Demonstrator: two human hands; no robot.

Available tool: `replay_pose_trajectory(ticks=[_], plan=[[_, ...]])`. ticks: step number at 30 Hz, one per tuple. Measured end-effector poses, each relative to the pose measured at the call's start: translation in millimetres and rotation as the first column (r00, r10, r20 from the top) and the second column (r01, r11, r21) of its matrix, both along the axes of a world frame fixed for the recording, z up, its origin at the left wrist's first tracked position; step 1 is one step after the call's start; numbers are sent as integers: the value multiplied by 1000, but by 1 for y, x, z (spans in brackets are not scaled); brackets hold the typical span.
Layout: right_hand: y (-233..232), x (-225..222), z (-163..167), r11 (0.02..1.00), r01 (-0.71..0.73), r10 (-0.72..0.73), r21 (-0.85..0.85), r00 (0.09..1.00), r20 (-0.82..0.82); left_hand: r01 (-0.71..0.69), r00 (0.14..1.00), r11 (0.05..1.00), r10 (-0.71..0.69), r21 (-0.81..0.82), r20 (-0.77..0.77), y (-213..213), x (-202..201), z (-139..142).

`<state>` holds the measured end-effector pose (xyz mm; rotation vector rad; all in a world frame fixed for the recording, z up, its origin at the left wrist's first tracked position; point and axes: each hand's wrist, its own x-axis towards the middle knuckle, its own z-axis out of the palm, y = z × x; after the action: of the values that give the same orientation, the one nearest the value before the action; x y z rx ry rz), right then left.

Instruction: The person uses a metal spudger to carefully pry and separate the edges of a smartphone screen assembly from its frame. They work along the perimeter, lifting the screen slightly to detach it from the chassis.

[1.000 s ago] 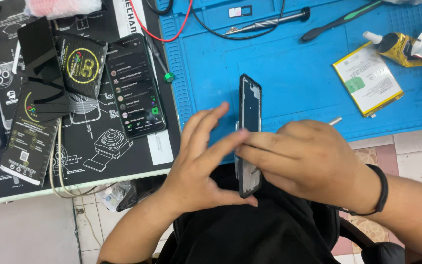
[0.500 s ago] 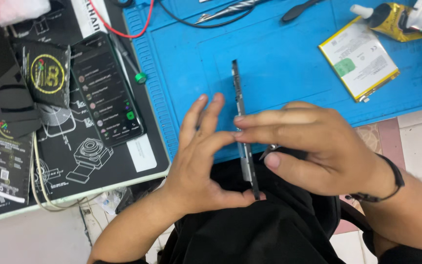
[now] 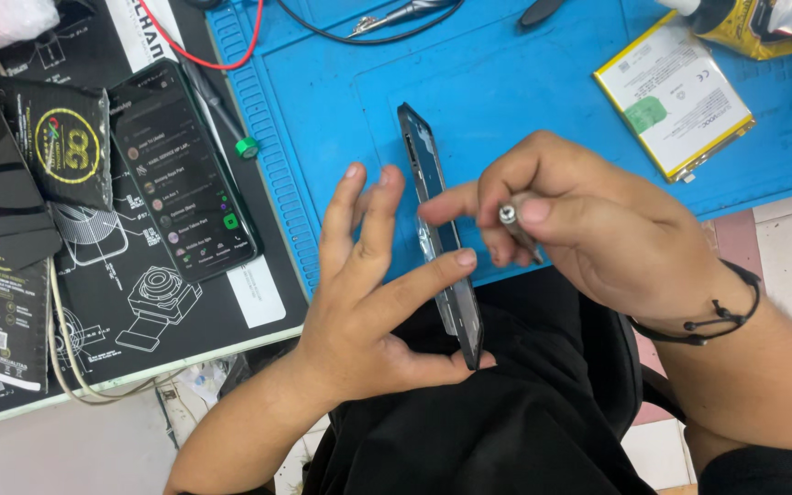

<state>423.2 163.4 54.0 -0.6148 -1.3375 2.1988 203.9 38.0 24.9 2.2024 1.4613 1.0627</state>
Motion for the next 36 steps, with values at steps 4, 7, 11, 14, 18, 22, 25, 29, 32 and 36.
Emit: replay_pose_trajectory(ticks=[4,7,11,14,18,22,25,29,32,36], plan=[[2,3,16,826,-16,-235,564,899,370,-7,1000,1000,8,-27,22,6,-2,7],[7,1,17,513,-229,-404,827,786,468,-8,997,995,15,-99,71,11,-6,10],[14,-5,4,385,-246,-528,890,732,431,16,995,995,-6,-95,102,16,-5,5],[24,-6,-3,282,-217,-577,934,740,346,24,989,997,-13,-76,146,17,-5,0],[44,-11,-8,235,-264,-600,935,718,353,30,990,996,-18,-86,140,20,-5,-2],[63,-23,-11,178,-269,-623,947,714,320,24,993,997,-15,-77,119,28,-6,-3],[74,-37,-14,140,-229,-615,963,742,266,20,991,998,-11,-64,135,32,-8,-4],[84,-55,-19,134,-177,-579,975,785,222,9,986,998,2,-62,165,35,-14,-7],[90,-65,-23,135,-166,-572,977,792,214,9,983,998,2,-57,183,38,-20,-10],[96,-73,-26,128,-194,-582,973,779,232,1,984,998,10,-63,179,41,-25,-12]])
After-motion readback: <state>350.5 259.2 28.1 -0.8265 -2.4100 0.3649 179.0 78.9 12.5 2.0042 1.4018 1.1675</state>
